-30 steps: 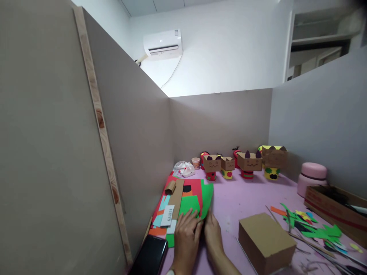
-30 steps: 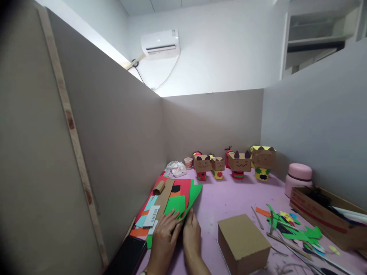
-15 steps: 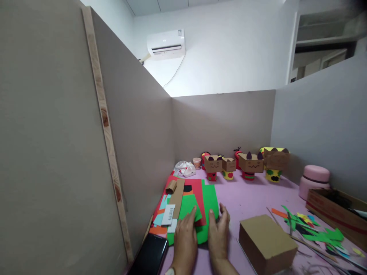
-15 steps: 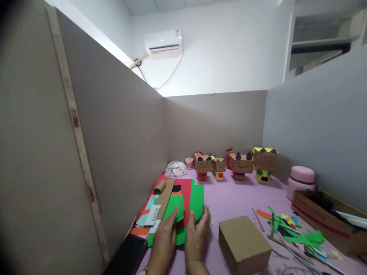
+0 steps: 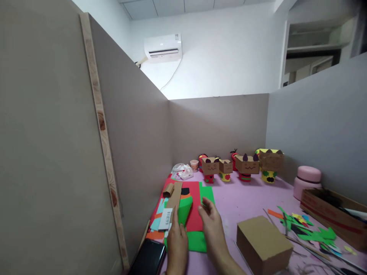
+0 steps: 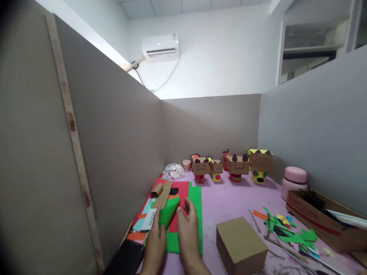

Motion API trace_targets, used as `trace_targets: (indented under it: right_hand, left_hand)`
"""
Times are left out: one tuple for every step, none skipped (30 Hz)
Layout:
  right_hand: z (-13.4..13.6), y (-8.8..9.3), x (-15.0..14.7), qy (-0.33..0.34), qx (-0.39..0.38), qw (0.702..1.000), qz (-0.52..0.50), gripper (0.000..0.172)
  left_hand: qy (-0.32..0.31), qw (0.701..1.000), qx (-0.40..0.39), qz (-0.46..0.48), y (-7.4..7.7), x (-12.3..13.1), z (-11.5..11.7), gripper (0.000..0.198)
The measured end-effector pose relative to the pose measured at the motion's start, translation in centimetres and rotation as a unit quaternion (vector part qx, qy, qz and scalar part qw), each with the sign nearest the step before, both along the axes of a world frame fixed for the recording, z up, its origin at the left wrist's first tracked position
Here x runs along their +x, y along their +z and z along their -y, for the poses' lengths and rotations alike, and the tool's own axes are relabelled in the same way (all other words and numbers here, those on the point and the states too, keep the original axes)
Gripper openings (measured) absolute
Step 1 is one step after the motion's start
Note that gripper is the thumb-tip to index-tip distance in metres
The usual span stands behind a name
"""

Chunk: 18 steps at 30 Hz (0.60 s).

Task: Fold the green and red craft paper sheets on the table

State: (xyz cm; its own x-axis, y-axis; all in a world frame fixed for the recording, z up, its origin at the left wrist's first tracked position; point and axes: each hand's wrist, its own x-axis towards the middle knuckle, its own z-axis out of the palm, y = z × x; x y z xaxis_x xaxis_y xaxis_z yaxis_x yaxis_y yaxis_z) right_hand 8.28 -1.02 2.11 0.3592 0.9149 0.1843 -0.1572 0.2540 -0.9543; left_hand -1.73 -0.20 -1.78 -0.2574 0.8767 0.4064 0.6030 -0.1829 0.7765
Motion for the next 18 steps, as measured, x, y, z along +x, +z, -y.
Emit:
trace_targets:
  right_hand:
    - [-0.4,-0.1,0.3,-0.001,-0.034,0.999,-0.015,0.043]
    - [-0.8,-0.3,0.5,-0.005,-0.064,0.998,-0.022,0.043]
    - [-1.1,-0.8,0.7,-0.008,-0.095,0.995,-0.03,0.042]
    - [-1.5,-1.3,0.8,-0.009,-0.125,0.992,-0.035,0.04]
    - [-1.8,-1.9,0.9,-0.008,-0.152,0.988,-0.037,0.038]
    - [-2.0,-2.4,0.9,-0.003,-0.176,0.984,-0.038,0.035]
    - [-2.2,-2.9,0.8,0.006,-0.197,0.98,-0.036,0.031]
    - [-2.3,-3.3,0.7,0.018,-0.215,0.976,-0.033,0.028]
    - [-2.4,-3.5,0.6,0.033,-0.229,0.973,-0.026,0.025]
    - [-2.5,-3.7,0.4,0.047,-0.239,0.97,-0.017,0.023]
    - [-2.6,-3.8,0.2,0.062,-0.246,0.967,-0.005,0.021]
    - [-2.6,-3.9,0.1,0.076,-0.252,0.965,0.008,0.02]
    - [-2.7,-4.0,0.0,0.087,-0.256,0.963,0.022,0.019]
    - [-2.9,-4.1,-0.1,0.096,-0.258,0.961,0.036,0.018]
    - [-3.0,-4.2,-0.1,0.102,-0.26,0.959,0.049,0.018]
    - [-3.1,-4.3,-0.2,0.105,-0.262,0.958,0.061,0.018]
    - [-3.2,-4.4,-0.2,0.105,-0.262,0.957,0.072,0.018]
    - [-3.3,-4.6,-0.2,0.103,-0.26,0.956,0.084,0.018]
  left_hand:
    - [0.0,1.0,0.0,0.005,0.0,0.1,0.0,0.052]
    - [0.0,1.0,0.0,0.011,0.0,0.1,0.0,0.052]
    - [0.002,1.0,0.0,0.017,0.0,0.1,0.0,0.053]
    - [0.006,1.0,-0.001,0.023,0.0,0.2,0.0,0.053]
    - [0.01,0.999,-0.002,0.03,0.0,0.2,0.0,0.054]
    - [0.016,0.999,-0.005,0.037,0.0,0.2,0.1,0.055]
    - [0.021,0.999,-0.007,0.044,0.0,0.1,0.1,0.056]
    - [0.026,0.998,-0.01,0.051,0.0,0.1,0.1,0.056]
    - [0.029,0.998,-0.013,0.055,0.0,0.1,0.1,0.056]
    - [0.032,0.998,-0.015,0.058,0.0,0.0,0.1,0.055]
    - [0.032,0.998,-0.017,0.059,0.0,0.0,0.0,0.055]
    - [0.032,0.997,-0.019,0.06,0.0,0.0,0.0,0.054]
    - [0.032,0.997,-0.02,0.06,0.0,0.0,0.0,0.054]
    - [0.03,0.998,-0.021,0.059,0.0,0.1,0.0,0.054]
    - [0.027,0.998,-0.02,0.058,-0.1,0.1,-0.1,0.055]
    - [0.023,0.998,-0.018,0.057,-0.1,0.1,-0.1,0.055]
    - [0.02,0.998,-0.015,0.055,-0.2,0.1,-0.1,0.055]
    - [0.016,0.998,-0.011,0.053,-0.2,0.1,-0.1,0.055]
